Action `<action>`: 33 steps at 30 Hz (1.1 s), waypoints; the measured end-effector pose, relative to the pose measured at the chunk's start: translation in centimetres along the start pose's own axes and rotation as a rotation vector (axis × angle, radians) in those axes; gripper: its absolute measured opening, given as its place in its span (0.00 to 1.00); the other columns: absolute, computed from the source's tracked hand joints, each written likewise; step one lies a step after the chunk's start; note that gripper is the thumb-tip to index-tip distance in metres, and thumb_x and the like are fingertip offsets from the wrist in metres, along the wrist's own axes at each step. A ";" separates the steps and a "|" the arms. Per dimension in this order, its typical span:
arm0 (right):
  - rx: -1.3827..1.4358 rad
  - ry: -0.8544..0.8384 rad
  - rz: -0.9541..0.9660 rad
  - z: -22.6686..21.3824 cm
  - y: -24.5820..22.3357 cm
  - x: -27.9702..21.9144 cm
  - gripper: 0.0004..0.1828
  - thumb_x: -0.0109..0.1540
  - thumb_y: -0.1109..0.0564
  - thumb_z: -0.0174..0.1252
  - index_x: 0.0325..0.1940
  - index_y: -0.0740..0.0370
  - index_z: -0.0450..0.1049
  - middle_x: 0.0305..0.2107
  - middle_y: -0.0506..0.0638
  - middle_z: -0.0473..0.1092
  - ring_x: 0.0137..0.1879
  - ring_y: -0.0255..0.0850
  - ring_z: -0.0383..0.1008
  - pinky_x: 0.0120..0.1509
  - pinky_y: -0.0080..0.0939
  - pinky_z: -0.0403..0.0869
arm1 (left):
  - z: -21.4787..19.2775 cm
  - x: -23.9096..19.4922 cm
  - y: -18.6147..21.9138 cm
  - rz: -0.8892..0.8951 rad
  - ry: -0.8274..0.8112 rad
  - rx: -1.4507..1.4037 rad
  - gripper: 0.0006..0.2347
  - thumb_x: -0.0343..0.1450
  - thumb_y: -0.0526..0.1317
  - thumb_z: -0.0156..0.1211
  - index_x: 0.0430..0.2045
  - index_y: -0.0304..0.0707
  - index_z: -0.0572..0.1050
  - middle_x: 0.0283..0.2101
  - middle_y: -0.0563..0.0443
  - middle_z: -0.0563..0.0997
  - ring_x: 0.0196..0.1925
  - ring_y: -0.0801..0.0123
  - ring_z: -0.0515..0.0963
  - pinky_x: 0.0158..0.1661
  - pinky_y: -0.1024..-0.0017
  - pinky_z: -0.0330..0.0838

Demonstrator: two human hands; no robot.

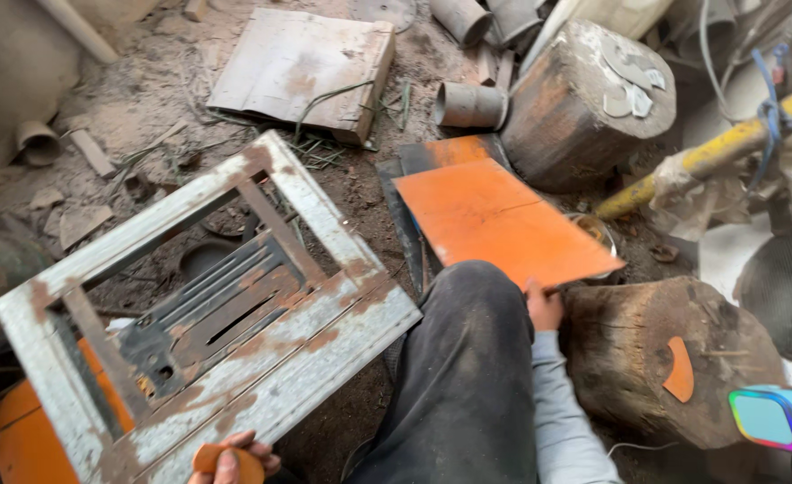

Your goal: The person uses a small curved template and a pointed tool to trace outlines on orange sheets, then cuts along the traced lines to produce curved pieces. The person repeats the tracing and cutting process on multiple sheets, occasionally repositioning the template and adjusting the sheet.

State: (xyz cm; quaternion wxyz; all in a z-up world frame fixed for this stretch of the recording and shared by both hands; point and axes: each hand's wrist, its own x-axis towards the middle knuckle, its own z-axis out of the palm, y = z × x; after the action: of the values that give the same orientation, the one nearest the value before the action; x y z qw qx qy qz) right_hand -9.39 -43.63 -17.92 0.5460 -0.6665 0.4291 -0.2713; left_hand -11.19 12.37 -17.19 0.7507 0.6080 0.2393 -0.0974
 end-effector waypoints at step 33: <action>0.087 -0.950 -0.273 8.4 -19.9 -10.4 0.15 0.67 0.54 0.53 0.47 0.69 0.77 0.38 0.55 0.78 0.42 0.39 0.77 0.44 0.36 0.75 | -15.6 -1.9 15.1 0.154 0.306 0.252 0.12 0.78 0.42 0.51 0.38 0.27 0.71 0.16 0.42 0.67 0.12 0.65 0.65 0.11 0.62 0.61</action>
State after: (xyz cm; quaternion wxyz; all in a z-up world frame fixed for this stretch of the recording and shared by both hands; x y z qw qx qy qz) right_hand -1.97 -29.73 0.19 0.6682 -0.7430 0.0299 -0.0243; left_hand -9.99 30.75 -5.55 0.6289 0.7212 0.2894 0.0246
